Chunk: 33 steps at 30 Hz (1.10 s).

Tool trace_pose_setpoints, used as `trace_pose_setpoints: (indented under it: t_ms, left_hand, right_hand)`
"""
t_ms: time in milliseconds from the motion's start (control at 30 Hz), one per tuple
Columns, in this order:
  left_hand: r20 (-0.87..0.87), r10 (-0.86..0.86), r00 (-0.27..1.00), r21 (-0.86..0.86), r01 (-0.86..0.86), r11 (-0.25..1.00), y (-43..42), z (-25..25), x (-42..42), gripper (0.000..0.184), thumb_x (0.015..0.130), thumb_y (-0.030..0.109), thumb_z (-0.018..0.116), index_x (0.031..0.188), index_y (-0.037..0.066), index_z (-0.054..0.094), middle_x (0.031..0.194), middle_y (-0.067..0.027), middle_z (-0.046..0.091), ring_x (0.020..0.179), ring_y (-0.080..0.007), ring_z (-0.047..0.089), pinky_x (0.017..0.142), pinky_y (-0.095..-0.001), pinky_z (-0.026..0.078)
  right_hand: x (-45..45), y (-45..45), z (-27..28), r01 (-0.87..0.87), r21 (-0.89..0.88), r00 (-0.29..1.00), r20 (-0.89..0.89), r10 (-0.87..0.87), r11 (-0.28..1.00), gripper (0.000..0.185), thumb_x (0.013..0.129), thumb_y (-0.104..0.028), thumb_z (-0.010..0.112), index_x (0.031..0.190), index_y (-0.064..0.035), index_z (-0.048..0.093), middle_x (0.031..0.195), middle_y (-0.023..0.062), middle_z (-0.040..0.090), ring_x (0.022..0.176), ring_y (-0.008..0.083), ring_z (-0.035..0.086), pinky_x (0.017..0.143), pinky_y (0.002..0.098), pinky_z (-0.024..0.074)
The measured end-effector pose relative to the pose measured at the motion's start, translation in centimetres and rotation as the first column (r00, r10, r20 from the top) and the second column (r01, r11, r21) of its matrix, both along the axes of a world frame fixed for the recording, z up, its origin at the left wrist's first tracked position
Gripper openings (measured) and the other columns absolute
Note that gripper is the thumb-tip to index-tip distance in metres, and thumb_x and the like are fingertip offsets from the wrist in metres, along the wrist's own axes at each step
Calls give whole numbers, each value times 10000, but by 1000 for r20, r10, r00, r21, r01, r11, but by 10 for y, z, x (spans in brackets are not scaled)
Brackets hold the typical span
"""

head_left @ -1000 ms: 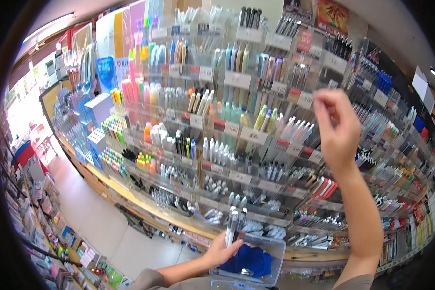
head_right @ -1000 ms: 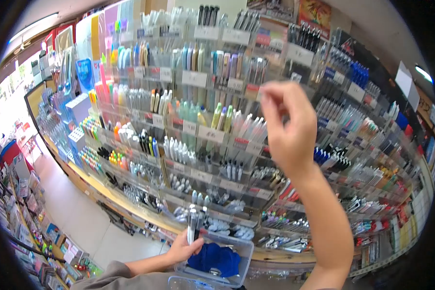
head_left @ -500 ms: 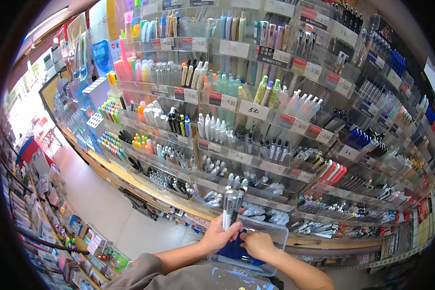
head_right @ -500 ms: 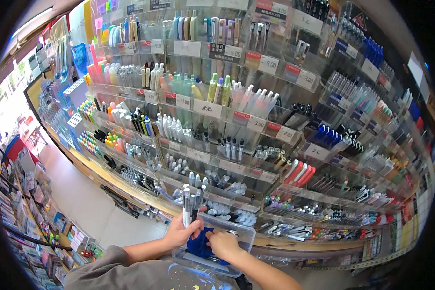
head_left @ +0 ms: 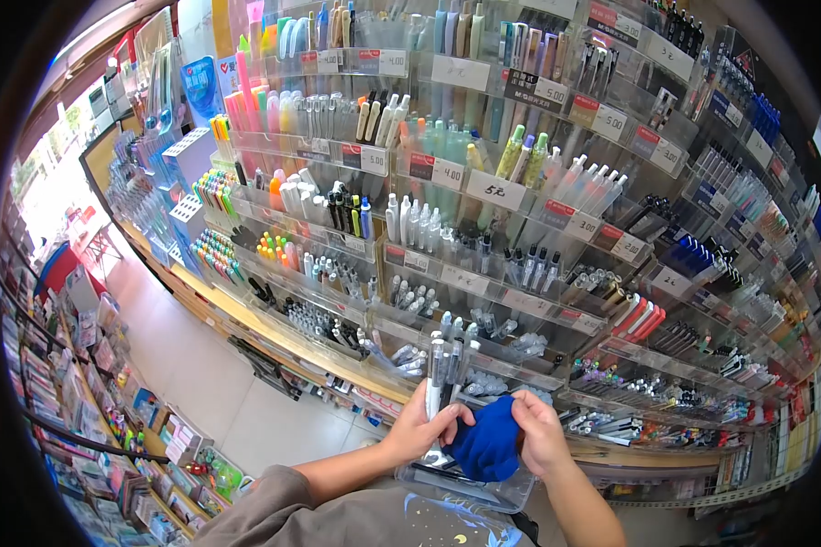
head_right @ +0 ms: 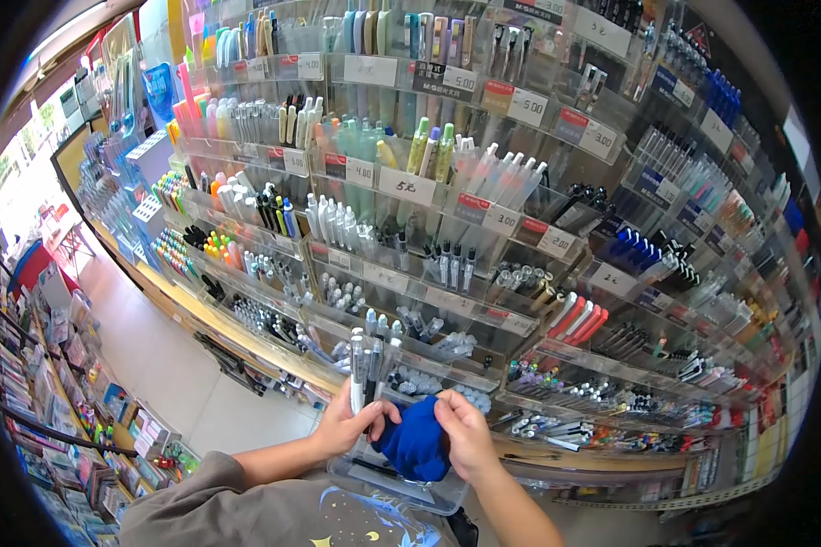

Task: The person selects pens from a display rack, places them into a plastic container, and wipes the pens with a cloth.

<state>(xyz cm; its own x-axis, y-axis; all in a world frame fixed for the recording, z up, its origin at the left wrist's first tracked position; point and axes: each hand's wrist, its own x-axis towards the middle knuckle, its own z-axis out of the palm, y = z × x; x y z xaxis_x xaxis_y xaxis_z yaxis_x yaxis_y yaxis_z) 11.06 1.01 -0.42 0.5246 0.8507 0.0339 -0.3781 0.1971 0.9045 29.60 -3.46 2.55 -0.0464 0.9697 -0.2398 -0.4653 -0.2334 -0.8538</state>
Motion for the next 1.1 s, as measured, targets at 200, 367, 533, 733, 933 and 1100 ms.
trace_pose_setpoints:
  t_ms: [200,367,533,733,933,1100]
  left_hand:
    - [-19,-36,999,-54,35,998,-4,3,-1,208,879,117,489,1021,25,368,762,-85,567,518,-95,509,447,-210,421]
    - [-61,-67,996,-49,64,997,-12,-5,3,165,867,106,511,978,24,421,694,-39,541,522,-87,518,451,-216,424]
    - [-186,45,982,3,-45,999,-13,0,7,185,846,100,538,981,37,430,677,-11,521,517,-69,507,448,-209,418]
    - [-167,29,985,-2,-30,1000,-16,7,13,162,849,80,522,978,45,430,654,-4,506,500,-62,491,424,-202,391]
    - [-161,-31,986,-74,19,997,-19,12,13,166,850,64,515,987,50,423,635,-1,500,480,-54,463,399,-191,353]
    - [-124,-46,991,-121,31,992,-22,13,14,152,853,70,516,976,51,429,649,-6,514,477,-53,451,397,-186,341]
  right_hand:
    - [-14,-1,13,84,20,983,-166,-79,996,202,861,-28,467,1059,-23,511,923,67,588,849,176,594,758,313,494]
    - [-44,5,-8,254,196,949,138,-283,947,366,759,84,552,1111,13,479,843,49,557,736,93,545,656,211,456]
    - [-47,6,-34,222,343,805,464,-370,913,253,769,30,547,1018,60,513,748,1,515,671,58,465,617,204,405]
    - [-41,7,-22,304,348,850,322,-417,887,294,775,45,536,1065,60,492,833,20,551,722,64,499,663,200,419]
    - [-38,14,2,293,454,868,243,-434,841,356,781,60,525,1130,40,459,939,32,563,800,77,532,727,208,433]
    - [-30,13,3,288,427,826,343,-448,857,241,800,33,519,1041,42,514,856,22,578,741,69,534,680,196,431]
